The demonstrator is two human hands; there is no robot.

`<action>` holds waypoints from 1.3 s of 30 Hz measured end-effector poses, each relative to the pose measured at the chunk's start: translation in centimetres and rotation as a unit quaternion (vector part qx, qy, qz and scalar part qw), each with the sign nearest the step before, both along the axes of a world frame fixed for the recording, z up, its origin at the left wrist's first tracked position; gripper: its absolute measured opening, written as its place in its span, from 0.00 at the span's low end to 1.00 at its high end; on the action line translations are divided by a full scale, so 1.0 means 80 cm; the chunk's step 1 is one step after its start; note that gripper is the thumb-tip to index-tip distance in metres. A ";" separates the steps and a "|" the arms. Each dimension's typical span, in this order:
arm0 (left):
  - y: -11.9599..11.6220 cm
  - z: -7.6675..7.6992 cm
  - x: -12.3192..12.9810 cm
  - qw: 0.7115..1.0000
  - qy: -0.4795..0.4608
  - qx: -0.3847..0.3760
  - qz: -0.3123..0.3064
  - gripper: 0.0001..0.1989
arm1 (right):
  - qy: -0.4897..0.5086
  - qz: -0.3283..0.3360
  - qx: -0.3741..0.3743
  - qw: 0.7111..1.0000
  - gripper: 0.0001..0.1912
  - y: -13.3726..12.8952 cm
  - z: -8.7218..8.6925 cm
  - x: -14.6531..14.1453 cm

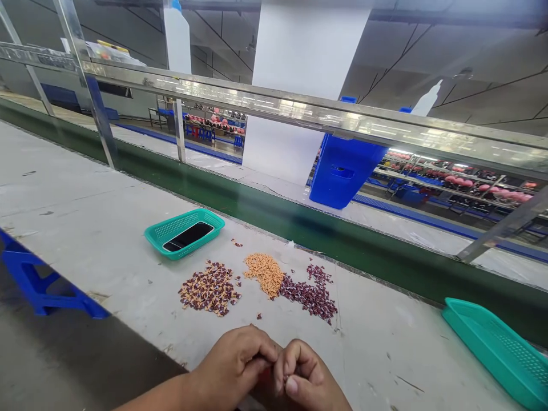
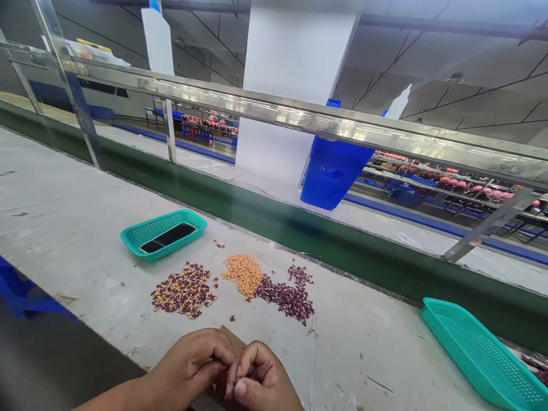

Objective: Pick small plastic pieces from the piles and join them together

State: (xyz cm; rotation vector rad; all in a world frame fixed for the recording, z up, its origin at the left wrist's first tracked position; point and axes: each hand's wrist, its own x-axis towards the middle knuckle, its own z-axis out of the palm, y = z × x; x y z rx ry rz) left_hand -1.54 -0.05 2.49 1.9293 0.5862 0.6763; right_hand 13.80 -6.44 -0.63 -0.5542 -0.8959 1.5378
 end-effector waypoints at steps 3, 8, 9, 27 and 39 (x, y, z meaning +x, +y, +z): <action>-0.005 -0.011 0.001 0.997 -0.039 -0.060 0.031 0.06 | 0.030 -0.003 -0.016 0.999 0.13 -0.002 -0.005 -0.006; -0.013 -0.022 0.005 0.982 -0.074 -0.159 0.071 0.01 | 0.000 -0.025 -0.040 0.999 0.11 -0.007 -0.017 -0.005; -0.014 -0.023 0.005 0.976 -0.086 -0.190 0.066 0.02 | -0.021 -0.037 -0.043 0.998 0.11 -0.009 -0.019 -0.001; -0.017 -0.045 -0.017 0.912 -0.164 -0.371 0.061 0.12 | -0.619 -0.188 0.149 0.748 0.05 -0.003 -0.025 0.017; -0.021 -0.042 -0.016 0.973 -0.084 -0.192 0.101 0.02 | -0.089 -0.104 -0.082 0.987 0.18 -0.007 -0.021 -0.027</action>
